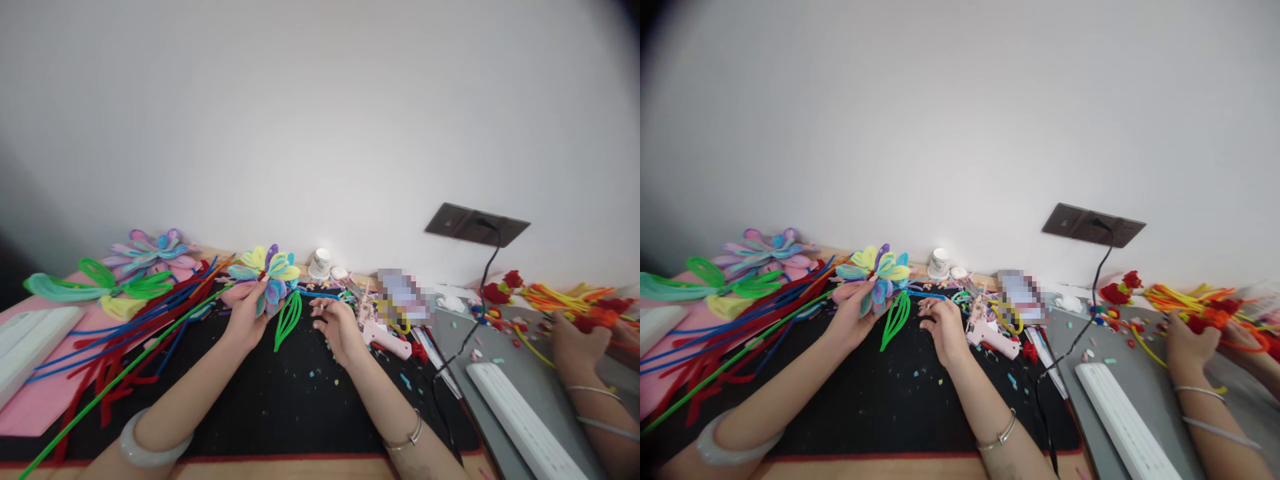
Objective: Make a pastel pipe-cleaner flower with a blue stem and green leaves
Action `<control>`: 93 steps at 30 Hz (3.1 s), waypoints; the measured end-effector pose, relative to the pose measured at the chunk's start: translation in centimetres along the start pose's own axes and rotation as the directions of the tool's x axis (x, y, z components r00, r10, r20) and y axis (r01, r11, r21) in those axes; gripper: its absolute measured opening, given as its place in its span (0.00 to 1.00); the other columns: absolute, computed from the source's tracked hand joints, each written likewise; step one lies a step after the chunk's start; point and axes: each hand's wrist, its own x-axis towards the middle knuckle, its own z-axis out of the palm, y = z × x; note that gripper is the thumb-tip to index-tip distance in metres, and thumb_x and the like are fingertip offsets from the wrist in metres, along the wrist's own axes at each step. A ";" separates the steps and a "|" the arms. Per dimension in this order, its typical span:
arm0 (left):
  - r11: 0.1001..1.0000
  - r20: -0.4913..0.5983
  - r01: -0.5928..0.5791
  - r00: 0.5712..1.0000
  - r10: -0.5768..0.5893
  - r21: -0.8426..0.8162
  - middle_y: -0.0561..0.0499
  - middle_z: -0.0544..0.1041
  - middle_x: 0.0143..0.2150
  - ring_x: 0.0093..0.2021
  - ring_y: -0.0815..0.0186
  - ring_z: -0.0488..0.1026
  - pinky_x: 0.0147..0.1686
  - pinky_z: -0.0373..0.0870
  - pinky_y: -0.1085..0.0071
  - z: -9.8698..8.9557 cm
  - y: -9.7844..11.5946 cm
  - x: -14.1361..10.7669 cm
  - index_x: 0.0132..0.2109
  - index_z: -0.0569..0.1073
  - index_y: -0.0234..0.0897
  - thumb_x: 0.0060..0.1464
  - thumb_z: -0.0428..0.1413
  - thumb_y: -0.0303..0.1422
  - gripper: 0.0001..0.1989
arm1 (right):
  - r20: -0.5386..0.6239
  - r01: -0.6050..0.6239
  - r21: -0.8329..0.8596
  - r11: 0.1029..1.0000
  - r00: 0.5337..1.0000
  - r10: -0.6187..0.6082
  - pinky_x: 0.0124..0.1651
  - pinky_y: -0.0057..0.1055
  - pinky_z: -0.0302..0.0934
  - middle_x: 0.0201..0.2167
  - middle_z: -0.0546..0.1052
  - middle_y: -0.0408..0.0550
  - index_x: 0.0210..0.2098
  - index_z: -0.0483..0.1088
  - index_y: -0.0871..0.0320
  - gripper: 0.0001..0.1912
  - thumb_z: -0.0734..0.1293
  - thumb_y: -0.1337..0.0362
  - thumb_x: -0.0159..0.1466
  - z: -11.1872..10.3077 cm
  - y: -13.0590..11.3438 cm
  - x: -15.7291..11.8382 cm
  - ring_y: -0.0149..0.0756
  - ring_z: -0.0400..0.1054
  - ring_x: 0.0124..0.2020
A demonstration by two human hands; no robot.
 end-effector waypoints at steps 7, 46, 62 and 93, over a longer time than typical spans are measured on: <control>1.000 -0.063 0.001 0.998 -0.003 -0.028 0.55 0.73 0.21 0.20 0.72 0.69 0.30 0.75 0.69 0.4 0.2 -0.2 0.27 0.72 0.35 0.47 0.60 0.31 0.05 | -0.048 -0.130 0.256 0.958 0.988 0.147 0.42 0.33 0.63 0.27 0.78 0.51 0.20 0.63 0.57 0.03 0.60 0.68 0.49 -0.2 -0.5 0.4 0.39 0.72 0.39; 0.999 -0.084 0.000 0.996 -0.005 -0.053 0.55 0.72 0.19 0.18 0.73 0.66 0.26 0.74 0.70 0.7 0.4 -0.6 0.25 0.71 0.34 0.49 0.57 0.27 0.06 | 0.419 0.079 -0.611 0.788 0.877 0.237 0.19 0.24 0.40 0.13 0.51 0.34 0.21 0.63 0.59 0.17 0.58 0.57 0.64 0.6 -0.2 -1.4 0.23 0.42 0.15; 1.000 -0.036 -0.005 0.999 0.005 -0.023 0.55 0.71 0.19 0.19 0.73 0.67 0.26 0.73 0.72 0.5 0.4 -0.4 0.24 0.71 0.33 0.50 0.58 0.29 0.08 | 0.458 0.594 -0.560 0.578 0.803 -0.381 0.33 0.29 0.56 0.39 0.70 0.51 0.24 0.70 0.59 0.16 0.59 0.63 0.64 1.1 0.4 -2.2 0.31 0.63 0.31; 0.999 -0.039 -0.035 0.999 0.035 -0.006 0.55 0.72 0.20 0.22 0.71 0.70 0.24 0.71 0.75 0.8 0.6 -0.6 0.24 0.71 0.33 0.43 0.63 0.32 0.09 | 0.188 0.476 -0.225 0.850 0.877 -0.442 0.20 0.27 0.35 0.15 0.48 0.34 0.19 0.49 0.56 0.20 0.61 0.59 0.63 -0.1 1.0 -1.4 0.25 0.40 0.17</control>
